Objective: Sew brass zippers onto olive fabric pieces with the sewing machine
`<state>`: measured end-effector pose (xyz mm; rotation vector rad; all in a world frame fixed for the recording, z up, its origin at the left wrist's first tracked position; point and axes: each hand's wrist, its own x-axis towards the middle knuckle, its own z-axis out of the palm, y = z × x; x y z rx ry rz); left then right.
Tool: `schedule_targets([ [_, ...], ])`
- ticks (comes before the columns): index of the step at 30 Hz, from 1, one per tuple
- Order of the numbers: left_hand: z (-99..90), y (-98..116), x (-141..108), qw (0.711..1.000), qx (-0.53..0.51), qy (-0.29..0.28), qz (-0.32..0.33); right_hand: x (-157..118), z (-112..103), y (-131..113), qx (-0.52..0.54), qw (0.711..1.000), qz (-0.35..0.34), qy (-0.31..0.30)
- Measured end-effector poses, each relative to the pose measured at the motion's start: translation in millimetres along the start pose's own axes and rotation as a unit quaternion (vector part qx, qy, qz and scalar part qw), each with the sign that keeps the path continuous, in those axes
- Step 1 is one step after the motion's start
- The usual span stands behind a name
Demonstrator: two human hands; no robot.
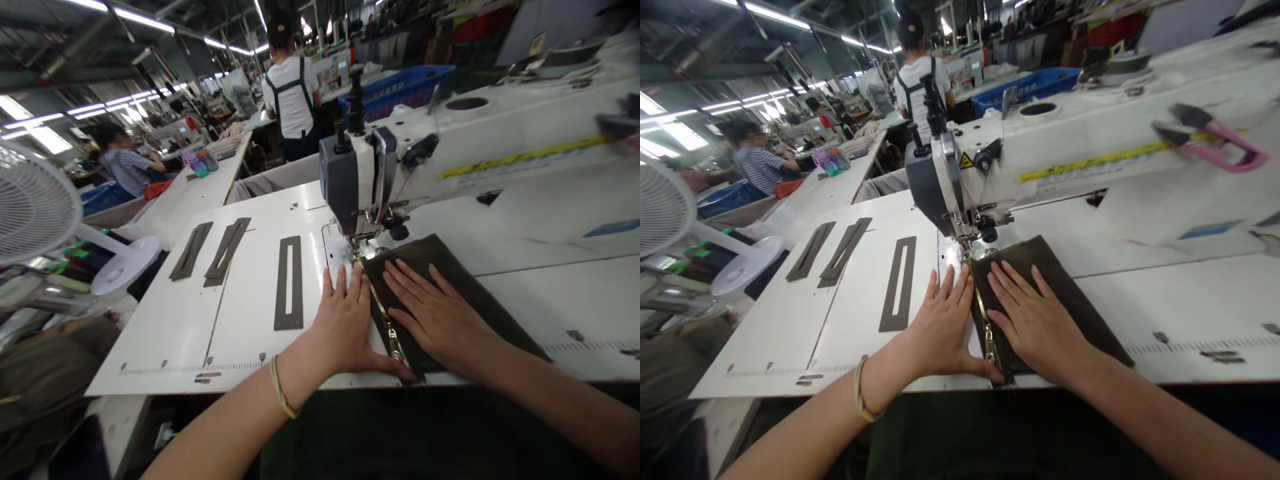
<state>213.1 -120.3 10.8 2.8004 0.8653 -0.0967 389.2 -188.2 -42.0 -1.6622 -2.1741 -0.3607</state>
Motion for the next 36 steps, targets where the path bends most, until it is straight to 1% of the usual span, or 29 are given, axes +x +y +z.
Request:
schedule_targets([
  [2,1.6,-5.4,-2.9,1.000,-0.027,-0.001,0.005,-8.3,-14.8,-9.3,0.027,0.999,-0.010,0.033],
  [4,0.9,-13.2,-5.6,0.998,-0.063,-0.007,0.025,-21.6,-29.0,-24.9,0.062,0.995,-0.042,0.062],
  [5,-0.5,-17.3,-6.0,0.996,-0.085,-0.005,0.032,-29.6,-33.1,-33.6,0.073,0.993,-0.063,0.074],
  [6,-2.5,-21.0,-5.2,0.994,-0.109,0.008,0.030,-37.9,-34.5,-41.9,0.074,0.991,-0.078,0.083],
  [8,-7.2,-26.1,1.2,0.985,-0.162,0.067,-0.008,-52.7,-29.5,-55.2,0.057,0.989,-0.086,0.104],
  [10,-11.4,-27.0,14.1,0.968,-0.202,0.126,-0.078,-63.3,-19.1,-62.4,0.032,0.989,-0.069,0.124],
  [11,-13.0,-26.1,22.2,0.961,-0.211,0.139,-0.110,-66.8,-14.0,-63.9,0.024,0.989,-0.058,0.130],
  [12,-14.3,-24.5,30.6,0.958,-0.213,0.138,-0.135,-69.5,-10.1,-64.3,0.022,0.990,-0.049,0.134],
  [14,-16.2,-20.3,45.8,0.957,-0.204,0.118,-0.169,-72.6,-6.8,-63.0,0.029,0.989,-0.040,0.137],
  [16,-16.7,-16.8,56.0,0.959,-0.187,0.104,-0.185,-74.4,-8.4,-60.1,0.036,0.989,-0.053,0.135],
  [19,-13.2,-15.4,61.0,0.964,-0.172,0.110,-0.171,-76.3,-12.9,-55.5,0.025,0.988,-0.087,0.124],
  [22,-4.6,-18.2,60.9,0.966,-0.169,0.151,-0.125,-78.3,-12.6,-54.0,0.027,0.986,-0.099,0.127],
  [25,3.8,-21.9,63.2,0.963,-0.159,0.196,-0.099,-79.6,-9.2,-55.5,0.020,0.988,-0.096,0.123],
  [30,6.1,-24.5,63.8,0.956,-0.176,0.208,-0.111,-75.1,-12.9,-55.9,-0.002,0.990,-0.083,0.116],
  [32,4.4,-24.3,57.2,0.951,-0.180,0.226,-0.111,-72.1,-16.7,-54.4,0.001,0.990,-0.088,0.113],
  [34,3.2,-24.0,48.5,0.951,-0.157,0.243,-0.109,-70.6,-18.1,-53.9,-0.001,0.988,-0.100,0.114],
  [36,2.8,-24.2,42.1,0.956,-0.130,0.231,-0.125,-71.2,-16.6,-55.6,-0.003,0.987,-0.104,0.121],
])
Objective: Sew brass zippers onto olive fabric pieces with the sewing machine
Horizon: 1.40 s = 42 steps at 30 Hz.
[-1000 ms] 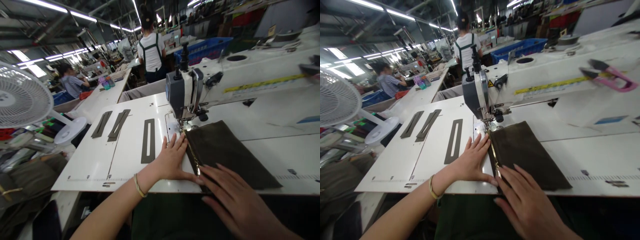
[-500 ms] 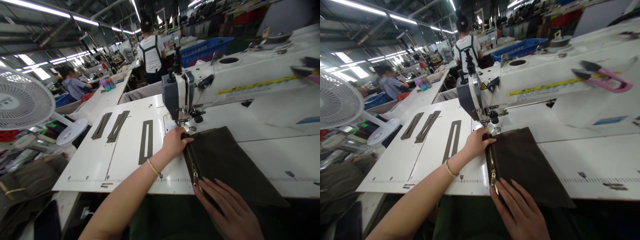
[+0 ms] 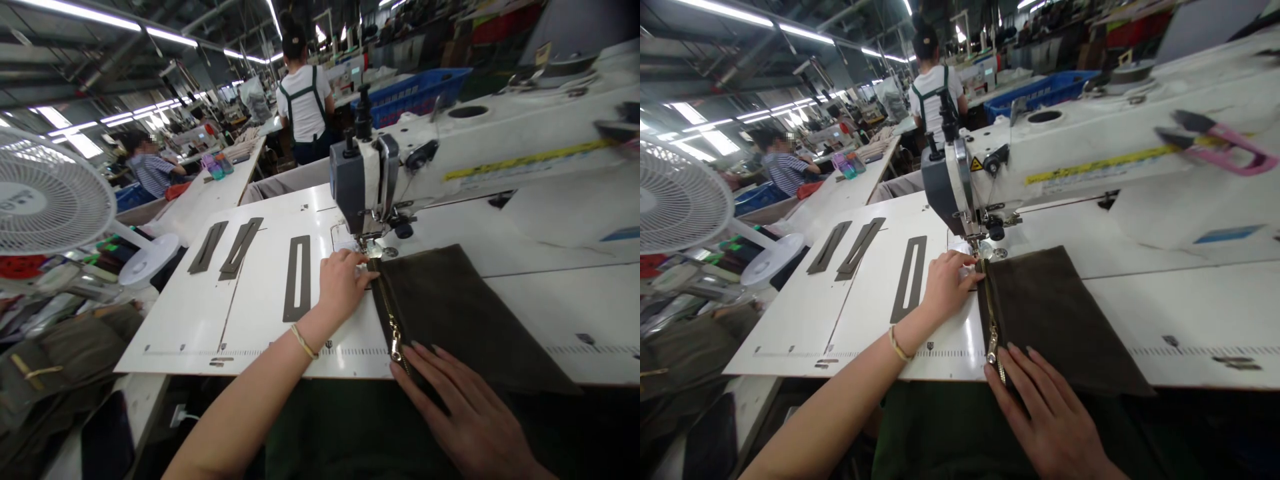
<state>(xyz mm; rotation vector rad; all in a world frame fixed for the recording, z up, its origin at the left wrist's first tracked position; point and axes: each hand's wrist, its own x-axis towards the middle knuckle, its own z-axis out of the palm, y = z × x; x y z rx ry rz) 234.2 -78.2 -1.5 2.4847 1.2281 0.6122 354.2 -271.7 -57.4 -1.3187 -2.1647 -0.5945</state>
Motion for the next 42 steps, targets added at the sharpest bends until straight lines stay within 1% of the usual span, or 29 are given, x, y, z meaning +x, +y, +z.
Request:
schedule_targets([
  [3,-1.3,-1.7,0.1,0.998,0.022,-0.028,-0.042,-0.5,1.5,-5.6,0.009,1.000,0.019,0.012],
  [5,-1.5,-2.1,2.8,0.999,0.023,-0.030,-0.037,3.8,-1.9,-7.1,0.018,0.999,0.039,0.015],
  [8,-3.2,-0.1,0.2,0.999,0.032,-0.024,0.036,18.9,-12.0,-2.2,0.047,0.998,0.048,0.013],
  [11,-4.8,5.3,-14.4,0.989,0.085,-0.054,0.108,36.4,-18.5,5.9,0.074,0.996,0.041,-0.012],
  [13,-4.3,9.0,-26.0,0.978,0.136,-0.086,0.129,44.7,-19.0,10.7,0.092,0.995,0.037,-0.024],
  [15,-2.6,11.7,-33.8,0.969,0.170,-0.114,0.138,50.3,-17.4,17.3,0.128,0.991,0.036,-0.024],
  [18,-3.1,12.6,-35.1,0.964,0.165,-0.152,0.143,57.4,-9.4,35.9,0.157,0.986,0.061,-0.019],
  [20,-10.3,8.8,-32.3,0.964,0.146,-0.167,0.145,61.2,3.0,52.4,0.121,0.990,0.073,-0.029],
  [22,-24.6,-1.5,-32.2,0.969,0.137,-0.155,0.137,62.9,18.8,67.1,0.073,0.994,0.064,-0.059],
  [24,-43.5,-19.0,-39.4,0.976,0.150,-0.114,0.107,63.0,32.0,76.5,0.044,0.994,0.047,-0.092],
  [26,-61.1,-38.9,-55.4,0.979,0.181,-0.069,0.058,64.3,38.3,80.2,0.026,0.992,0.044,-0.114],
  [27,-67.9,-47.3,-66.1,0.977,0.198,-0.071,0.041,65.9,39.0,80.5,0.019,0.992,0.048,-0.120],
  [29,-76.1,-57.1,-89.3,0.971,0.205,-0.118,0.045,70.7,38.1,80.1,0.014,0.991,0.047,-0.127],
  [30,-78.0,-57.9,-100.3,0.970,0.204,-0.122,0.045,73.1,37.7,79.9,0.018,0.991,0.040,-0.126],
  [32,-79.5,-53.1,-117.8,0.969,0.186,-0.146,0.066,76.1,38.6,80.3,0.028,0.993,0.020,-0.116],
  [34,-80.3,-45.1,-127.8,0.967,0.158,-0.174,0.094,75.7,41.6,81.5,0.036,0.993,0.013,-0.115],
  [36,-81.6,-40.0,-131.4,0.964,0.145,-0.190,0.117,73.1,44.7,82.9,0.047,0.991,0.033,-0.122],
  [38,-83.0,-40.2,-131.4,0.962,0.148,-0.191,0.126,70.2,47.2,84.0,0.061,0.988,0.057,-0.126],
  [40,-83.9,-44.3,-130.4,0.962,0.141,-0.193,0.130,68.1,49.2,84.5,0.062,0.988,0.060,-0.124],
  [42,-83.8,-48.8,-129.8,0.965,0.110,-0.195,0.135,66.9,51.2,85.0,0.052,0.990,0.047,-0.124],
])
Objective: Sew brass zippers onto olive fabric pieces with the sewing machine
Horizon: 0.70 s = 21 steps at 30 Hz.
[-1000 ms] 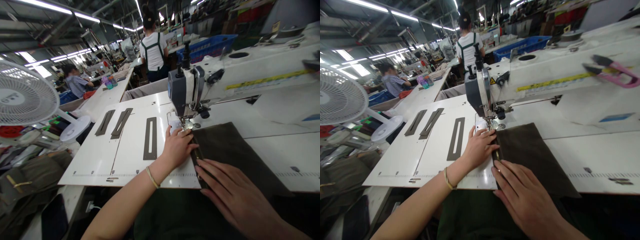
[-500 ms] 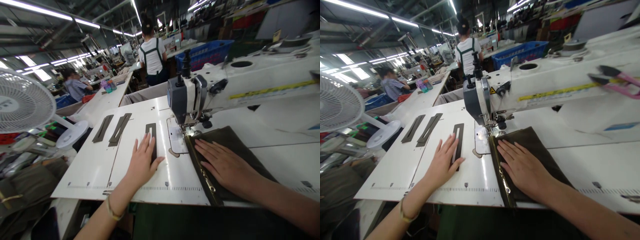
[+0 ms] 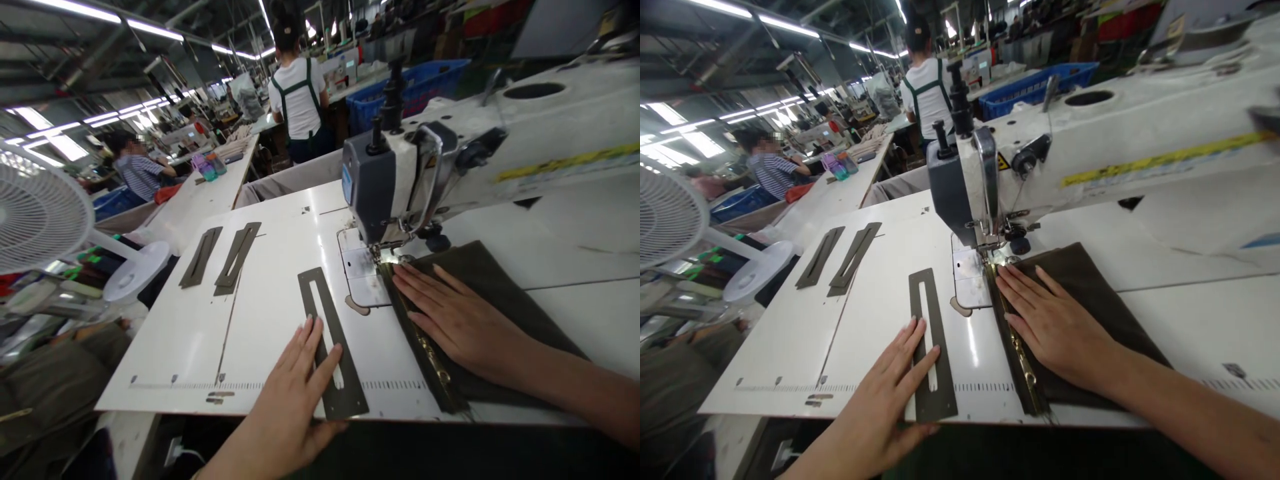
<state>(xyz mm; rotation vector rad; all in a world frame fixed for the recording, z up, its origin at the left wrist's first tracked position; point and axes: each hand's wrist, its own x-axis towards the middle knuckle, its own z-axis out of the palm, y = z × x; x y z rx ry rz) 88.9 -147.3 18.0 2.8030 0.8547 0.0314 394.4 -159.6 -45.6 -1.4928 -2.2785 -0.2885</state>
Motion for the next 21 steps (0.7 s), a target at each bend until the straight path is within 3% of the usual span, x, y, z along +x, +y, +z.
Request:
schedule_targets([
  [5,3.9,0.3,2.9,0.997,-0.073,0.033,0.011,2.7,-0.5,-0.1,-0.020,1.000,-0.002,-0.005],
  [14,6.9,-15.0,38.2,0.990,-0.050,0.129,0.039,34.6,-11.7,-11.8,-0.073,0.994,0.064,-0.042],
  [17,10.6,-23.1,50.4,0.987,-0.021,0.156,0.029,28.4,-6.4,-9.4,-0.047,0.997,0.059,-0.019],
  [21,19.0,-33.2,53.3,0.987,-0.021,0.157,0.023,0.2,-1.0,-9.4,-0.004,1.000,0.002,0.027],
])
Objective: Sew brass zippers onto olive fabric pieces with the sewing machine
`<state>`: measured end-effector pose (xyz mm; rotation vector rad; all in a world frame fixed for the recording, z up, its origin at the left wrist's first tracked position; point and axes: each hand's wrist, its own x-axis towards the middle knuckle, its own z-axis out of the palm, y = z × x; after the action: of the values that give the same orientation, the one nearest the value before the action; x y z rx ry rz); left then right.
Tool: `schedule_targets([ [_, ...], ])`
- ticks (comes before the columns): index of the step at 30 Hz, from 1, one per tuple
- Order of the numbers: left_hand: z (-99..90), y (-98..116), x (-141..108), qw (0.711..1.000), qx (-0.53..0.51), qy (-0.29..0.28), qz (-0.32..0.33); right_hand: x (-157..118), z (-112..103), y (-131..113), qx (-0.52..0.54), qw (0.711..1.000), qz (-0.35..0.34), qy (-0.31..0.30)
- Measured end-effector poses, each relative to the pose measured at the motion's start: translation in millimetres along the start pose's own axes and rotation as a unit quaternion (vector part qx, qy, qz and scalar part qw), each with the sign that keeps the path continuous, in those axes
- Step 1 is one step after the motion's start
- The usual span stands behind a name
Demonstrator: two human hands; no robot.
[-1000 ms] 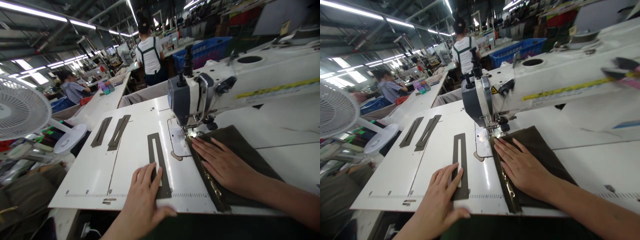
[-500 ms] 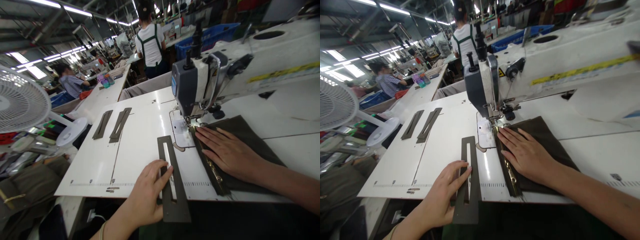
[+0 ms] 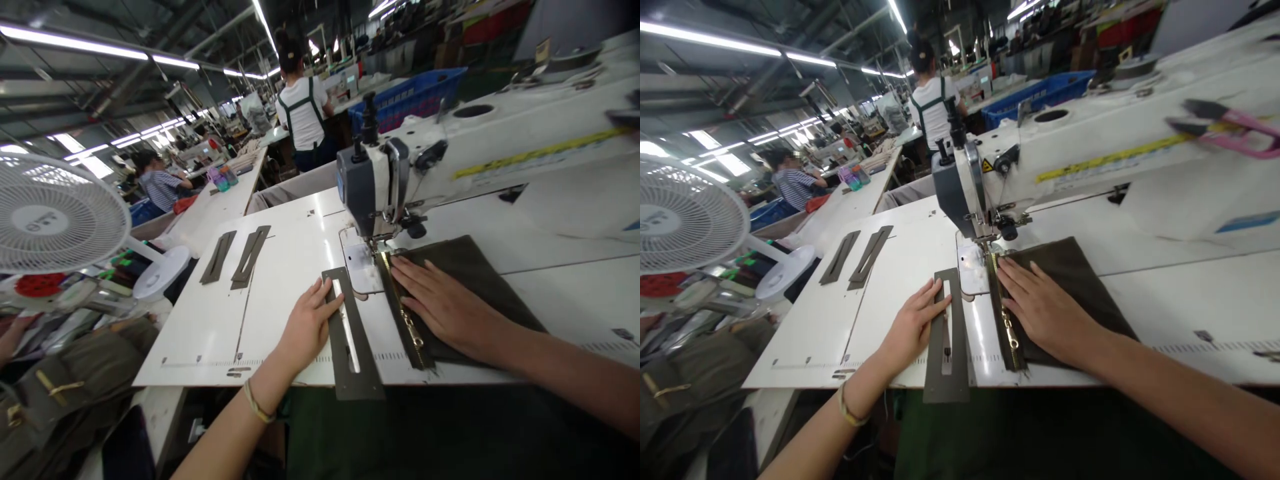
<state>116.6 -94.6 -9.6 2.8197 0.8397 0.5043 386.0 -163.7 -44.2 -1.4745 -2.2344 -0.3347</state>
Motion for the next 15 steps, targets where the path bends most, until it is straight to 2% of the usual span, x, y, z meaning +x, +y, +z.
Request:
schedule_targets([
  [2,0.9,-2.7,-3.4,1.000,-0.028,0.014,-0.002,-12.6,0.4,-2.8,-0.010,1.000,-0.016,0.021],
  [4,-1.1,0.2,-4.5,0.997,-0.060,0.055,-0.017,-19.1,0.4,-7.0,-0.020,0.999,-0.022,0.030],
  [7,-5.4,17.7,5.9,0.987,-0.091,0.134,-0.020,-18.7,-0.1,-13.0,-0.022,0.999,-0.016,0.035],
  [9,-4.2,33.3,22.4,0.983,-0.079,0.162,0.017,-15.9,-1.1,-15.1,-0.020,0.999,-0.015,0.037],
  [12,7.9,48.8,53.2,0.986,-0.003,0.160,0.054,-14.1,-4.1,-15.0,-0.013,0.999,-0.025,0.036],
  [15,24.9,50.6,73.8,0.990,0.077,0.109,0.042,-14.8,-6.9,-13.8,-0.002,0.999,-0.033,0.032],
])
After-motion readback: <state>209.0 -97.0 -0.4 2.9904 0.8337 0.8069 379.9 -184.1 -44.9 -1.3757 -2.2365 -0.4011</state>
